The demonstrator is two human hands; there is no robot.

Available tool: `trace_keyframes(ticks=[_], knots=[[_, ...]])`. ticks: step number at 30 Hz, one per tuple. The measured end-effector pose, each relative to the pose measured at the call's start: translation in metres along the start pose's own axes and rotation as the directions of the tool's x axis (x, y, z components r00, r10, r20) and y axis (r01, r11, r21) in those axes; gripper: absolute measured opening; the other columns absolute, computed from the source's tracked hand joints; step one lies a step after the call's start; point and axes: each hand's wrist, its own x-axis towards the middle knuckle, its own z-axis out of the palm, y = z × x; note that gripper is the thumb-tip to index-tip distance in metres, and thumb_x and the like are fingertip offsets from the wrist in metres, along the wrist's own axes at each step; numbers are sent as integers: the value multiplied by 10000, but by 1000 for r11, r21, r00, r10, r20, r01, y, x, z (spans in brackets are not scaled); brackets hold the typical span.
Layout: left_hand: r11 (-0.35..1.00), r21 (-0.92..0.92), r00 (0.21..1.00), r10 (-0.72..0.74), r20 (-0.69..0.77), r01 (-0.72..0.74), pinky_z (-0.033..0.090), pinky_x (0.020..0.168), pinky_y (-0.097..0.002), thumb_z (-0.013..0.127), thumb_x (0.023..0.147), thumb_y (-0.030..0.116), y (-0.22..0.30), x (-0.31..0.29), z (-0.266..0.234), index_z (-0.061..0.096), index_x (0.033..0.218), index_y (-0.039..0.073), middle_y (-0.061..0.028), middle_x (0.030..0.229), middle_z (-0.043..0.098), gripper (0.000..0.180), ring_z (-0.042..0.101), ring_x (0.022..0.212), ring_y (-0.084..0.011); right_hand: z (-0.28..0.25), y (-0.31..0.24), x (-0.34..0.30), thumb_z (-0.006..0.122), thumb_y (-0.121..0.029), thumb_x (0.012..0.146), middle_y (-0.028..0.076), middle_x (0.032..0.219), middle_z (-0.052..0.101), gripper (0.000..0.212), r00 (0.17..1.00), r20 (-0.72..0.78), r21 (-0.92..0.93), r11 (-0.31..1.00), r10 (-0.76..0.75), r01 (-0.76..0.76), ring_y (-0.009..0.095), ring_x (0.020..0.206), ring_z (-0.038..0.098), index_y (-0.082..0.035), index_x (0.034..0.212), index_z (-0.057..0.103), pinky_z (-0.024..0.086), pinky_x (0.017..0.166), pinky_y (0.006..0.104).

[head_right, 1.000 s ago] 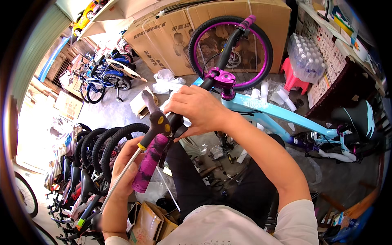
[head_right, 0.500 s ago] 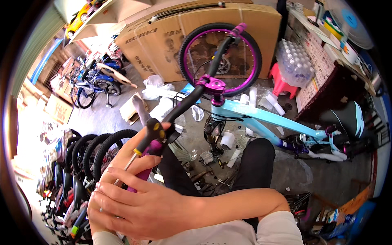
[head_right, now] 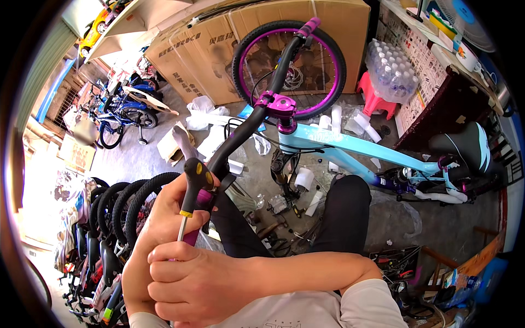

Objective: The person is assembling a bicycle by attaching the handlebars to the stem. They use a screwdriver to tighten the bolts on the stem and handlebar clamps, ensuring the handlebars are securely fastened. The person also adjusts the brake cables and shifter mechanisms on the handlebars.

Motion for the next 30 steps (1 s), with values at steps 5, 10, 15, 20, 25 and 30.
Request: trace_keyframes(ticks=[5, 10, 15, 20, 25, 30], knots=[[996, -64, 998, 56, 12, -55, 393, 1169, -379, 729, 892, 78, -6, -4, 6, 446, 1527, 10, -157, 1503, 491, 698, 538, 1330, -224, -5, -6, 3, 722, -386, 876, -15, 825, 575, 303, 1000, -10, -15, 1000, -2, 1, 216, 833, 603, -145, 785, 563, 444, 996, 452], [803, -547, 972, -195, 134, 237, 601, 918, -398, 660, 1018, 424, -19, 0, 10, 236, 1626, 35, -172, 1443, 539, 837, 636, 1242, -309, -2, -10, -6, 706, -428, 924, -12, 820, 561, 312, 986, -162, -81, 996, -38, 25, 219, 800, 595, -129, 872, 635, 498, 926, 438], [684, -671, 956, -163, 244, 287, 537, 1026, -418, 553, 1078, 473, -43, 2, 5, 379, 1555, 20, -144, 1367, 617, 680, 648, 1200, -224, -26, -21, -1, 719, -469, 935, -12, 814, 595, 341, 999, 42, -78, 997, 5, -2, 208, 793, 605, -133, 893, 675, 518, 865, 431], [690, -614, 921, -228, 316, 382, 568, 905, -417, 533, 1056, 597, -47, 17, 8, 536, 1388, 29, -63, 1256, 648, 658, 657, 1048, -175, -46, -28, 3, 731, -502, 928, -17, 831, 608, 337, 968, 244, -106, 994, 59, -34, 195, 802, 601, -172, 874, 685, 505, 830, 413], [722, -579, 914, -190, 360, 378, 593, 665, -349, 575, 1009, 652, -55, 26, 0, 621, 1230, 11, -58, 1049, 662, 680, 667, 807, -146, -54, -36, 4, 723, -529, 933, -16, 860, 605, 352, 939, 321, -140, 987, 126, -85, 194, 814, 598, -180, 902, 688, 477, 831, 429], [836, -366, 888, -270, 373, 409, 577, 593, -291, 605, 986, 664, -50, 33, -11, 595, 1218, -23, -72, 1020, 664, 725, 717, 741, -161, -62, -52, -1, 717, -543, 937, -13, 878, 573, 351, 891, 391, -216, 964, 231, -155, 193, 825, 604, -194, 918, 683, 429, 850, 456]])
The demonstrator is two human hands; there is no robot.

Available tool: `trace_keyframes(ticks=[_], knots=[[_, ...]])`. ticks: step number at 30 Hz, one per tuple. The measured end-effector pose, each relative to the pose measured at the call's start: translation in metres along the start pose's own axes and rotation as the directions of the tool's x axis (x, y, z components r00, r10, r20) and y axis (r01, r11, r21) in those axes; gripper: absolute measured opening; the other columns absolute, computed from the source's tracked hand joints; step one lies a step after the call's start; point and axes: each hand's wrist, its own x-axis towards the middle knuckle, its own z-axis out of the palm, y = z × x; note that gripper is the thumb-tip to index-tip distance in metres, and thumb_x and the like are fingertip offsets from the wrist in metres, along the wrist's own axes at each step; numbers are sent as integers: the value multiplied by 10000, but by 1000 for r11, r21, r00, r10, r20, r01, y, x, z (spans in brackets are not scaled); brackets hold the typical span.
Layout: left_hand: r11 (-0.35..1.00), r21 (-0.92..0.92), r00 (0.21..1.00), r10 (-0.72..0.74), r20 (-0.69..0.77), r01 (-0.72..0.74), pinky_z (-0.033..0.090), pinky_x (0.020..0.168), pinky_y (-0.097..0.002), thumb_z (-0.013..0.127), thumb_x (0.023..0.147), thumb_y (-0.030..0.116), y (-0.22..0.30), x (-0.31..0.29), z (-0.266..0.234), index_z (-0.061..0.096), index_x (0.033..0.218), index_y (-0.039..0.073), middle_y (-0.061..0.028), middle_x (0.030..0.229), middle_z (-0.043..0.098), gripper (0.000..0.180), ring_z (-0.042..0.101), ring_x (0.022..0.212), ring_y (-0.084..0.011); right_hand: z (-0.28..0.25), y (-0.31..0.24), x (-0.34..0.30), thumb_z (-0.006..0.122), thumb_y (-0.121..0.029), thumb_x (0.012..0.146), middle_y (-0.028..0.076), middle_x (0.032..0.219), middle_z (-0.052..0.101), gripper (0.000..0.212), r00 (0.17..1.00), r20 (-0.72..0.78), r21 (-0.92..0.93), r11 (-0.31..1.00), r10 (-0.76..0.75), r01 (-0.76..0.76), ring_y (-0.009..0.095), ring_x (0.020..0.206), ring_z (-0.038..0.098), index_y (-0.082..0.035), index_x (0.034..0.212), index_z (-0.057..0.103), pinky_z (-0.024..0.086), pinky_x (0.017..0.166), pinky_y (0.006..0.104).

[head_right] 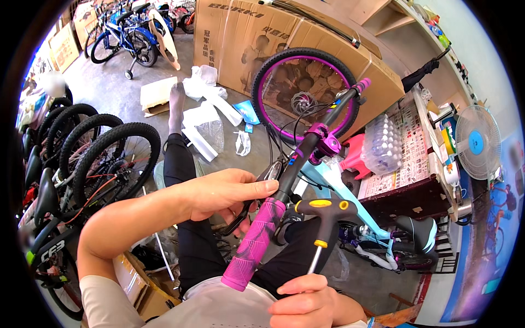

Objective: The person is assembling a bicycle by attaching the handlebars to the stem. They use a screwdriver to tighten the bolts on the stem and handlebar clamps, ensuring the handlebars are securely fastened. The person also adjusts the brake cables and shifter mechanisms on the handlebars.

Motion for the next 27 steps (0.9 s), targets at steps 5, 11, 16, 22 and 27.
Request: trace_keyframes(ticks=[5, 11, 16, 22, 27], knots=[[991, 135, 997, 3, -76, 7, 532, 535, -291, 717, 850, 749, 17, -8, -2, 584, 1070, -87, -108, 897, 622, 875, 697, 599, -175, -2, -5, -11, 736, -562, 913, -20, 873, 555, 360, 998, 48, -24, 999, 44, -42, 182, 828, 609, -206, 929, 684, 414, 850, 447], [980, 197, 994, 27, -104, -6, 474, 453, -281, 747, 826, 747, 34, -21, -2, 582, 1080, -110, -86, 811, 608, 909, 658, 543, -150, -1, -21, -36, 724, -447, 945, -84, 906, 585, 195, 971, 109, -108, 974, 213, -201, 100, 886, 617, -253, 950, 703, 409, 930, 380], [974, 227, 990, 55, -127, -25, 464, 435, -280, 757, 829, 732, 34, -20, -2, 576, 1098, -126, -86, 804, 607, 917, 646, 530, -141, 5, -21, -46, 743, -528, 926, -118, 879, 585, 217, 968, 108, -118, 969, 228, -216, 61, 858, 623, -312, 926, 715, 370, 883, 344], [981, 181, 963, 119, -240, -76, 546, 576, -316, 603, 962, 705, 24, -16, -12, 579, 1221, -85, -103, 953, 628, 832, 677, 647, -165, 7, -15, -45, 738, -544, 922, -100, 881, 605, 240, 980, 84, -86, 981, 182, -175, 91, 870, 629, -305, 923, 725, 383, 910, 365], [981, 96, 871, 192, -452, -167, 557, 695, -323, 554, 1031, 614, 6, -33, -39, 572, 1291, -9, -114, 1097, 649, 675, 696, 810, -189, 8, -4, -39, 721, -551, 934, 18, 1010, 682, 362, 995, -3, 30, 995, 95, -95, 226, 948, 678, -198, 1015, 730, 450, 944, 500]])
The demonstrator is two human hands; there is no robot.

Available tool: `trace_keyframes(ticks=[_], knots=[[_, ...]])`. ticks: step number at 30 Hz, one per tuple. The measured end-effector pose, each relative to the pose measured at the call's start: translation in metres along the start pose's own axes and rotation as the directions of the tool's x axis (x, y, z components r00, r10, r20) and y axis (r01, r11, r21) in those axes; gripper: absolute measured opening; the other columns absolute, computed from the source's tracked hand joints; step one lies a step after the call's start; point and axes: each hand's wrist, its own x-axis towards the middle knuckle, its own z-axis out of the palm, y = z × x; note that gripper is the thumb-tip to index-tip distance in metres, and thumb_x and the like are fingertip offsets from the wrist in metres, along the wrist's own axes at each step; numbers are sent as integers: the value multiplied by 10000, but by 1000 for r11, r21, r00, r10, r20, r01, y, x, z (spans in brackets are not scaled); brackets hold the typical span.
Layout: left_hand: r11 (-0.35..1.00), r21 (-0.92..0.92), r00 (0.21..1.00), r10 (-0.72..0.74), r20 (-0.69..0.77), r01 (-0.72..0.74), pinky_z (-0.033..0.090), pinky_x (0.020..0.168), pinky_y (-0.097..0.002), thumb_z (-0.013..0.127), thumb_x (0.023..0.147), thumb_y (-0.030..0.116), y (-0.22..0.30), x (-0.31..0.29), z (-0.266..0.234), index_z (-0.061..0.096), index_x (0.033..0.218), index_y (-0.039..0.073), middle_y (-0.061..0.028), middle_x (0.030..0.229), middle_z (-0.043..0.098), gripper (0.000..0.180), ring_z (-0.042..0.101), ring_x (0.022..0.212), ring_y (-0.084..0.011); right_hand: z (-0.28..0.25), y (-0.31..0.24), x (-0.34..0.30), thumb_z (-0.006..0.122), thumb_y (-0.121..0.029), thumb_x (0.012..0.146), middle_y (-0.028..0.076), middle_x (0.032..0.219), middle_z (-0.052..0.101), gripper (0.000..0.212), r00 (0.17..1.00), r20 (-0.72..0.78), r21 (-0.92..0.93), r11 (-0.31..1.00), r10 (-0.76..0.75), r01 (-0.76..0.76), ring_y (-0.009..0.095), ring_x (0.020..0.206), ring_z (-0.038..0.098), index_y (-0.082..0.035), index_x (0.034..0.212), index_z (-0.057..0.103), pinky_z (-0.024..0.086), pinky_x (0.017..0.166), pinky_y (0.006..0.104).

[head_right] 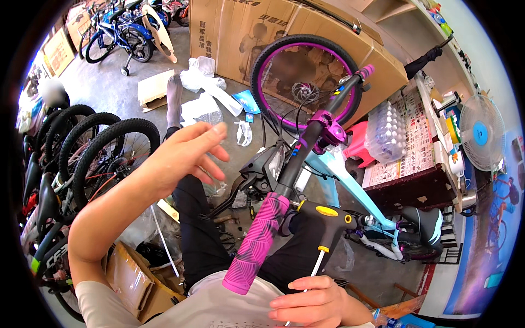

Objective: The person is assembling a bicycle by attaching the handlebars to the stem. They use a screwdriver to tighten the bolts on the stem and handlebar clamps, ensuring the handlebars are securely fastened. The person also adjusts the brake cables and shifter mechanisms on the handlebars.

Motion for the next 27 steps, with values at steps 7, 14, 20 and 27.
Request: trace_keyframes(ticks=[7, 14, 20, 27], knots=[[964, 168, 971, 224, -85, -208, 518, 917, -303, 568, 1085, 364, -16, -35, 11, 525, 1392, -17, -108, 1229, 654, 490, 648, 1039, -141, -24, 19, -24, 576, -376, 1006, 28, 1094, 653, 148, 957, -289, -480, 861, 25, -167, 258, 1038, 628, -272, 1024, 680, 475, 1003, 554], [939, 320, 986, 80, 147, -124, 521, 1035, -394, 840, 861, 516, -15, -89, 30, 345, 1544, -87, -247, 1349, 620, 1037, 657, 1206, -272, -52, 50, 0, 745, -432, 879, 111, 1209, 683, 437, 979, -157, -698, 686, 132, -205, 336, 1109, 658, -129, 1190, 698, 482, 1039, 534], [867, 452, 976, 159, 149, -211, 517, 1000, -417, 904, 727, 614, -5, -107, 43, 311, 1550, -104, -243, 1329, 574, 1243, 616, 1179, -310, -55, 58, 4, 735, -587, 883, 104, 1100, 700, 560, 987, -71, -743, 653, 145, -149, 326, 1023, 683, -77, 1111, 708, 474, 1015, 550], [761, 553, 941, 271, 203, -338, 522, 979, -426, 909, 691, 647, -5, -109, 45, 294, 1529, -136, -274, 1336, 507, 1302, 562, 1220, -375, -56, 58, 11, 749, -591, 848, 55, 1068, 706, 557, 989, -81, -748, 649, 123, -142, 251, 988, 680, -94, 1099, 748, 485, 1028, 486]])
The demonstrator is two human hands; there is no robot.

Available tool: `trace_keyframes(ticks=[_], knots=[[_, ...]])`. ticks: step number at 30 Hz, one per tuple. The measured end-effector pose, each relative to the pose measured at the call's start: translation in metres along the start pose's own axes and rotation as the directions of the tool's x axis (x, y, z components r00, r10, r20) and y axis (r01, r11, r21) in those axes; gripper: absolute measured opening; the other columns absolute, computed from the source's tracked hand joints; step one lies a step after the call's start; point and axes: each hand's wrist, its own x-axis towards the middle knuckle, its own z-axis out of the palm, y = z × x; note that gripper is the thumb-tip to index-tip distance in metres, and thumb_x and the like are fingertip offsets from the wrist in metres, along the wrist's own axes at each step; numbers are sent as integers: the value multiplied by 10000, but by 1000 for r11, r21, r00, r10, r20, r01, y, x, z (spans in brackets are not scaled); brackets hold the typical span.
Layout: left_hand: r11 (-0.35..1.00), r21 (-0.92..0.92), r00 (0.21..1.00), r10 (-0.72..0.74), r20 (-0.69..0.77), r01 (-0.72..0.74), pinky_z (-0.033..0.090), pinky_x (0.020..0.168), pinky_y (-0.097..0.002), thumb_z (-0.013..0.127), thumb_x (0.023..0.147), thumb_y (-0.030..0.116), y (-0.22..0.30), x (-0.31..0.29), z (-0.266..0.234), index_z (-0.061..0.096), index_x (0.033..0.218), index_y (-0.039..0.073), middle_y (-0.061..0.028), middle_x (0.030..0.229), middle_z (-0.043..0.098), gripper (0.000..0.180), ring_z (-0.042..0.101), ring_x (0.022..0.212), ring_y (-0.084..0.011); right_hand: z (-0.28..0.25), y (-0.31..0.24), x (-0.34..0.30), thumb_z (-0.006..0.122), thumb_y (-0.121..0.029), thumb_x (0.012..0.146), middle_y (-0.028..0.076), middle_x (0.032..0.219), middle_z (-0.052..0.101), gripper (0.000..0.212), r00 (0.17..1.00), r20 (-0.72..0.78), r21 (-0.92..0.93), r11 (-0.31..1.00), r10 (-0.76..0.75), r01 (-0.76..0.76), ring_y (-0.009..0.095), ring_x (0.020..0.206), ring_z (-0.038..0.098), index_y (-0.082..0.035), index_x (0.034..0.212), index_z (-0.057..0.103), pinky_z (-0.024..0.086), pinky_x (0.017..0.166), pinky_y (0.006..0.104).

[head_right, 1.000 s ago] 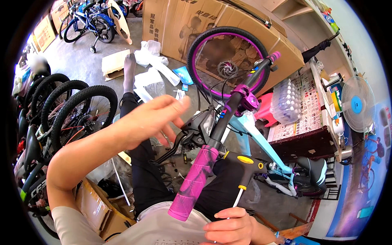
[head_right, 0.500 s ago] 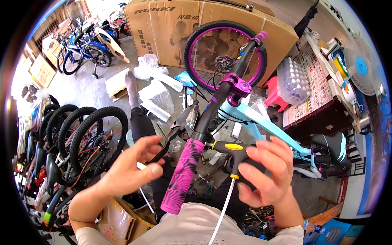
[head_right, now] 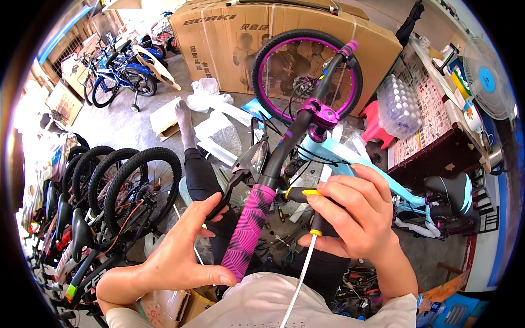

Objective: The person is assembling a bicycle by attaching the handlebars to the stem. They use a screwdriver to tighten the bolts on the stem and handlebar clamps, ensuring the handlebars are securely fastened. The person also adjusts the brake cables and shifter mechanisms on the handlebars.

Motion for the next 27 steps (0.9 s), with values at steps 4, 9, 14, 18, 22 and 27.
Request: trace_keyframes(ticks=[4, 9, 14, 18, 22, 27], knots=[[999, 46, 1000, 0, -12, 0, 529, 946, -419, 912, 690, 642, 3, 1, -1, 301, 1521, -144, -271, 1312, 521, 1297, 566, 1204, -375, 0, 0, 3, 739, -606, 853, 52, 1058, 708, 565, 1000, 1, -16, 1000, -8, 8, 243, 982, 681, -94, 1092, 749, 485, 1024, 479], [999, 33, 1000, -21, 6, 20, 531, 943, -398, 909, 719, 612, 3, 9, -4, 311, 1529, -141, -254, 1307, 560, 1257, 590, 1176, -336, -3, 2, 0, 733, -625, 852, 56, 1059, 708, 589, 1000, 10, -2, 1000, -8, 8, 243, 966, 682, -87, 1093, 750, 491, 1002, 464], [871, -422, 960, -281, -6, 252, 534, 969, -370, 786, 895, 568, -16, 38, -10, 308, 1548, -143, -261, 1347, 610, 1077, 661, 1140, -242, 0, 1, 2, 735, -634, 847, 67, 1060, 705, 611, 1000, -1, 25, 1000, -16, 16, 246, 940, 683, -78, 1101, 747, 503, 979, 463], [849, -379, 928, -363, 89, 368, 563, 813, -352, 746, 905, 602, -6, 89, -31, 334, 1528, -168, -243, 1268, 643, 1073, 666, 1045, -222, 0, 1, 1, 742, -628, 844, 71, 1062, 703, 613, 1000, 1, 27, 1000, -8, 8, 247, 925, 683, -73, 1104, 745, 508, 973, 464], [826, -411, 922, -344, 177, 387, 520, 622, -314, 805, 853, 587, 0, 113, -18, 464, 1441, -134, -138, 1081, 670, 991, 644, 893, -169, 0, 1, -1, 747, -622, 841, 72, 1059, 701, 607, 1000, -2, 30, 1000, -2, 2, 248, 925, 682, -72, 1099, 746, 508, 975, 467], [849, -362, 918, -312, 244, 384, 483, 539, -312, 841, 838, 542, 9, 120, -19, 601, 1144, -18, -51, 898, 636, 681, 610, 765, -143, 2, 1, -2, 758, -608, 838, 77, 1056, 701, 593, 1000, -12, 37, 999, 5, -5, 251, 924, 682, -71, 1090, 749, 519, 964, 468]])
